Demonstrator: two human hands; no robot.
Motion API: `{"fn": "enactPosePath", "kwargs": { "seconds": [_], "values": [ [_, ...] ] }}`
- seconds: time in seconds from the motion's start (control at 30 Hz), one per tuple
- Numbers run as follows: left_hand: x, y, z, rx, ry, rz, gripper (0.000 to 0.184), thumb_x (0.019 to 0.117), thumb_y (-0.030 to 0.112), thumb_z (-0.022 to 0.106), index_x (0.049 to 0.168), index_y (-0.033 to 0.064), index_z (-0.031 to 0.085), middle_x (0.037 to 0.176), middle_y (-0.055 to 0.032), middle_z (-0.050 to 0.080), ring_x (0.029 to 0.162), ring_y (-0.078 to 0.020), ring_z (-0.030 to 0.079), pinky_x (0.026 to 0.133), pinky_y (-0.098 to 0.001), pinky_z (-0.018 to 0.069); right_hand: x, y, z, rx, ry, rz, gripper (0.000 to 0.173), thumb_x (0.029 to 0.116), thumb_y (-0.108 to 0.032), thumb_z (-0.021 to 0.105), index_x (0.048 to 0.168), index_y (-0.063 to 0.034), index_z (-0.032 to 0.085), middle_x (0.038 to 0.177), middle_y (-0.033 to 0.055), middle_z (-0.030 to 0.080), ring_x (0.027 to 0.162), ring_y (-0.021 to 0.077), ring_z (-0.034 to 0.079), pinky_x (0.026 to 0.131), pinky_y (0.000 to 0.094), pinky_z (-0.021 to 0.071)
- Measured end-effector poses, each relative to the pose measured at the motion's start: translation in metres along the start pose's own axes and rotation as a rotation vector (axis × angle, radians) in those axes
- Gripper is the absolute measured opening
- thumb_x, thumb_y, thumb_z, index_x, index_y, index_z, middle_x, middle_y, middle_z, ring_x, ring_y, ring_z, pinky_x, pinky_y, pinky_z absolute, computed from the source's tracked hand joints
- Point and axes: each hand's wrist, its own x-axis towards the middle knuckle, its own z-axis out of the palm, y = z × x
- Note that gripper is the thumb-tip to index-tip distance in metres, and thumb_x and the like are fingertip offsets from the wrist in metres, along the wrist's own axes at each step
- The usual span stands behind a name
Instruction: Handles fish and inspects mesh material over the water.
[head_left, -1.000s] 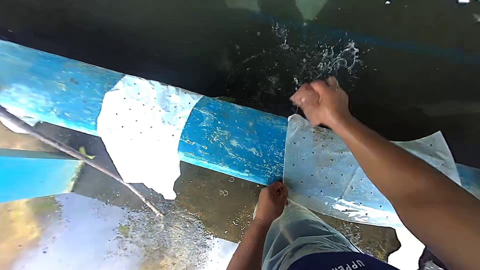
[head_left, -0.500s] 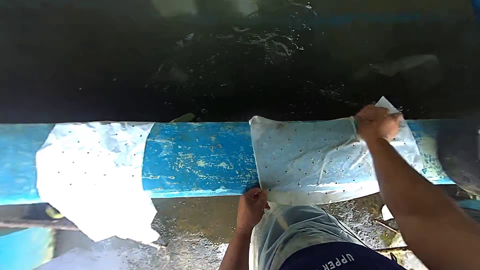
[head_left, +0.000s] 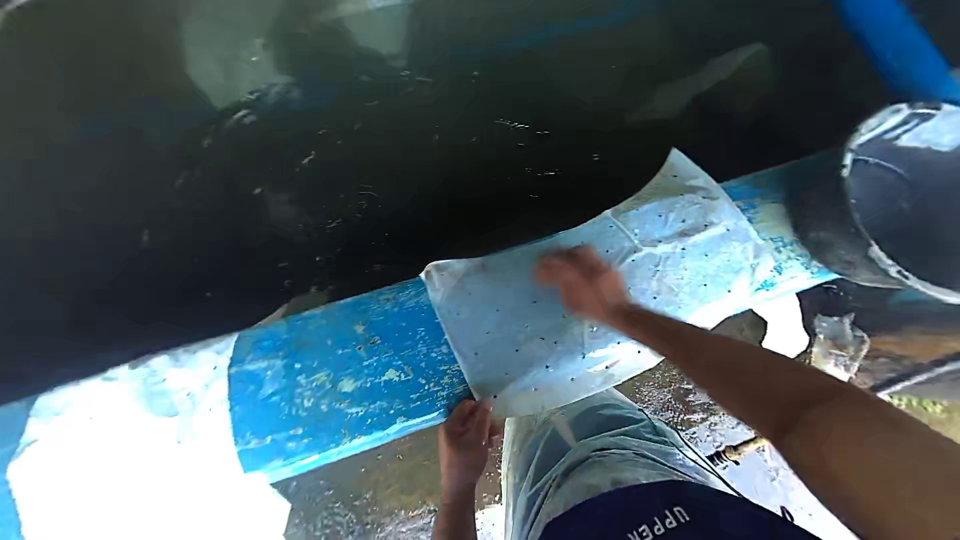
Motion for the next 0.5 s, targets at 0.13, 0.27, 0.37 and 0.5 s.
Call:
{"fn": "enactPosePath", "kwargs": {
  "seconds": [0.13, 0.27, 0.37, 0.5],
  "values": [
    [0.000, 0.004, 0.004, 0.023, 0.025, -0.002, 0.018, 0.0985, -0.002, 0.052, 0.085, 0.0032, 0.062, 0.061, 0.0072, 0.066, 0.050, -0.0017, 0.063, 0.050, -0.0187, 0.0553, -0.003, 0.148, -0.099, -0.160, -0.018, 0.898, 0.039, 0.1032, -0.026, 0.056, 0.139, -0.0111, 0.062, 0.144, 0.0353, 0.049, 0.128, 0.0590, 0.050, 0.093, 0.0766, 0.0448],
    [-0.001, 0.004, 0.012, 0.048, 0.109, 0.032, 0.014, 0.0978, 0.001, 0.059, 0.084, 0.0006, 0.064, 0.064, 0.0063, 0.068, 0.054, -0.0028, 0.067, 0.055, -0.0217, 0.0601, 0.005, 0.048, -0.074, -0.016, 0.015, 0.705, 0.035, 0.1055, -0.022, 0.055, 0.134, -0.0048, 0.065, 0.138, 0.0318, 0.056, 0.120, 0.0508, 0.059, 0.094, 0.0658, 0.0505],
    [-0.004, 0.003, 0.021, 0.086, 0.193, 0.034, 0.019, 0.0985, 0.003, 0.060, 0.079, 0.0035, 0.062, 0.061, 0.0070, 0.066, 0.051, -0.0019, 0.066, 0.050, -0.0202, 0.0582, -0.026, -0.072, 0.002, 0.167, -0.129, 0.052, 0.027, 0.0997, -0.018, 0.062, 0.124, -0.0102, 0.071, 0.125, 0.0187, 0.068, 0.116, 0.0365, 0.065, 0.094, 0.0514, 0.0558],
    [-0.007, 0.007, 0.028, 0.063, 0.261, -0.004, 0.023, 0.0995, 0.000, 0.057, 0.078, 0.0055, 0.060, 0.059, 0.0071, 0.066, 0.048, -0.0014, 0.064, 0.047, -0.0183, 0.0554, -0.032, -0.048, -0.010, 0.311, -0.163, -0.186, 0.021, 0.0980, -0.017, 0.067, 0.118, -0.0104, 0.073, 0.113, 0.0140, 0.072, 0.105, 0.0321, 0.070, 0.089, 0.0471, 0.0588]
  ]
}}
